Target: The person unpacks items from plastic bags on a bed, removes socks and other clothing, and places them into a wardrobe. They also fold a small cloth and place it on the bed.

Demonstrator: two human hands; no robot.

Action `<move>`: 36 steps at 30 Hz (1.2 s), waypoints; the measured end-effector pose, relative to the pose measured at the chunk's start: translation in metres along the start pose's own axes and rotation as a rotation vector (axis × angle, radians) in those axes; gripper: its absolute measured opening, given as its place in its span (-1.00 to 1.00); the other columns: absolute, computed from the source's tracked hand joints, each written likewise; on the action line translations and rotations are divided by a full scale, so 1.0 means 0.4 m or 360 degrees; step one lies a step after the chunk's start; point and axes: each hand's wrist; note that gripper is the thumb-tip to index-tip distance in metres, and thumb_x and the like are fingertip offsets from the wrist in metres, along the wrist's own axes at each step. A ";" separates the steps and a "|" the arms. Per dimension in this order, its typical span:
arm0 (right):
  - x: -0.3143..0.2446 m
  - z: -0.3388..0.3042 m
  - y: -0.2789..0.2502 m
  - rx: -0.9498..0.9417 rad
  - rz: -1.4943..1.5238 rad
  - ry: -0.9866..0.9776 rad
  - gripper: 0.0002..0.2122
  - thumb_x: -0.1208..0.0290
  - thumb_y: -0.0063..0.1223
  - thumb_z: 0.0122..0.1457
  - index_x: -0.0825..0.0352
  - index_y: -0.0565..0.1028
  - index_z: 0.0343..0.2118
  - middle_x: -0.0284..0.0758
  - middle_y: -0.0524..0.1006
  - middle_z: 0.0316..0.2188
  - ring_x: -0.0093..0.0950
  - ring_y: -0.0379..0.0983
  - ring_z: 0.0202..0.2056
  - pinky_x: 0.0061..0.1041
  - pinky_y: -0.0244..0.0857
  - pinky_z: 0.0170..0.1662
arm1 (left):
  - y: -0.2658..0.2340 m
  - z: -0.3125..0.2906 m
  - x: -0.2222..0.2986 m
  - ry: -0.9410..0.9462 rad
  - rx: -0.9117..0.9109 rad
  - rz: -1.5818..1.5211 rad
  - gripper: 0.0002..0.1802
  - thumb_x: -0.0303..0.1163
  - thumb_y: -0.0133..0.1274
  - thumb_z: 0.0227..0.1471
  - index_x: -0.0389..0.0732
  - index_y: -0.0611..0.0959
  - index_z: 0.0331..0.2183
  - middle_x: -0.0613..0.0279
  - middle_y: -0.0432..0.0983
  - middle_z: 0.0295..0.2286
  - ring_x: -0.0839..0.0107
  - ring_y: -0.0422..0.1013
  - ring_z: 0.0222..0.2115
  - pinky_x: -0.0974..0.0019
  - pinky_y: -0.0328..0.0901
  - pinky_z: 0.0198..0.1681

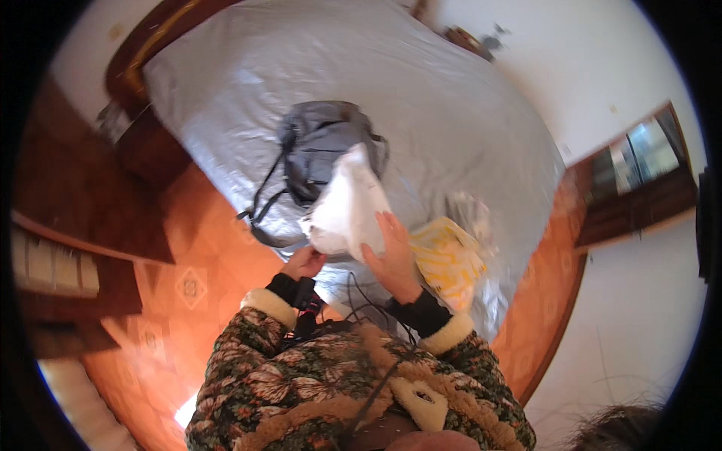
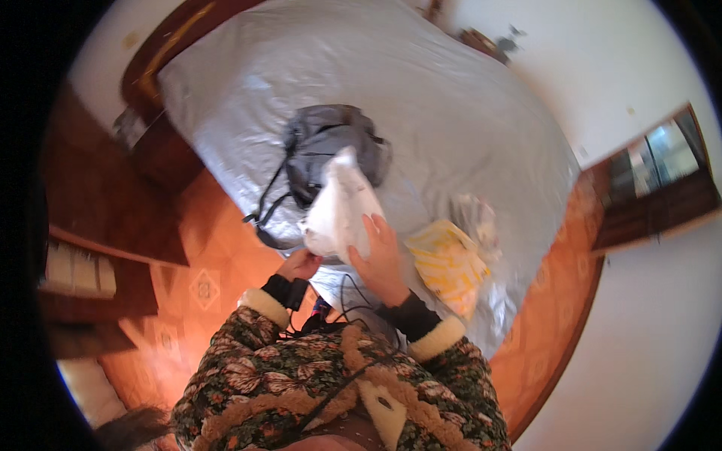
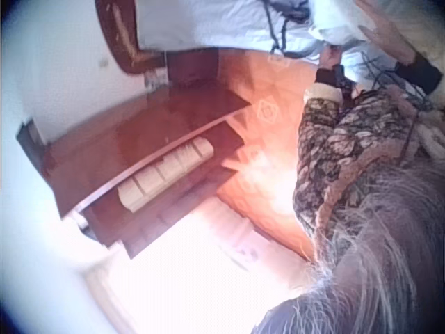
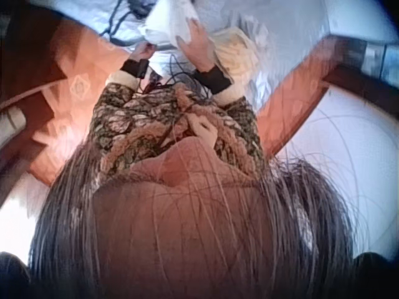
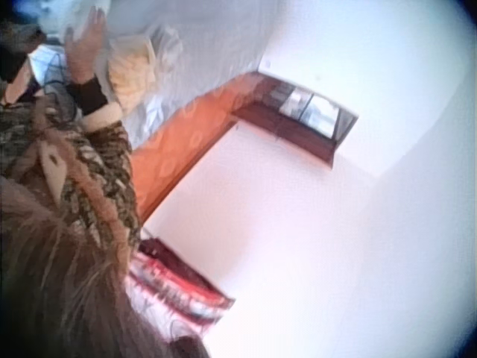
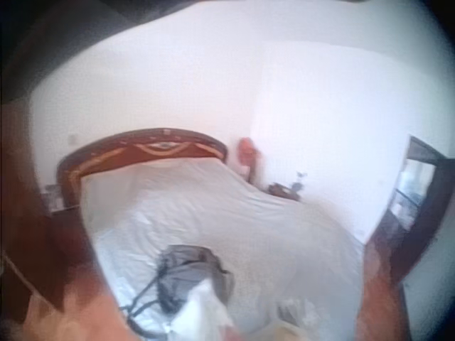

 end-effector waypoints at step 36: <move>0.527 -0.129 -0.134 -0.0550 -0.1209 0.0807 -0.85 0.30 0.07 -0.07 0.26 0.51 -0.62 -0.21 0.52 -0.59 -0.24 0.44 -0.44 -0.27 0.21 -0.21 | 0.195 0.390 0.223 0.1720 -0.0103 0.2946 -0.40 -0.44 0.24 -0.28 -0.21 0.51 -0.08 -0.07 0.35 -0.02 -0.04 0.28 0.00 0.09 0.23 0.02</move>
Point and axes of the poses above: each hand's wrist, its own z-axis towards the middle knuckle, its own y-axis out of the palm, x = y × z
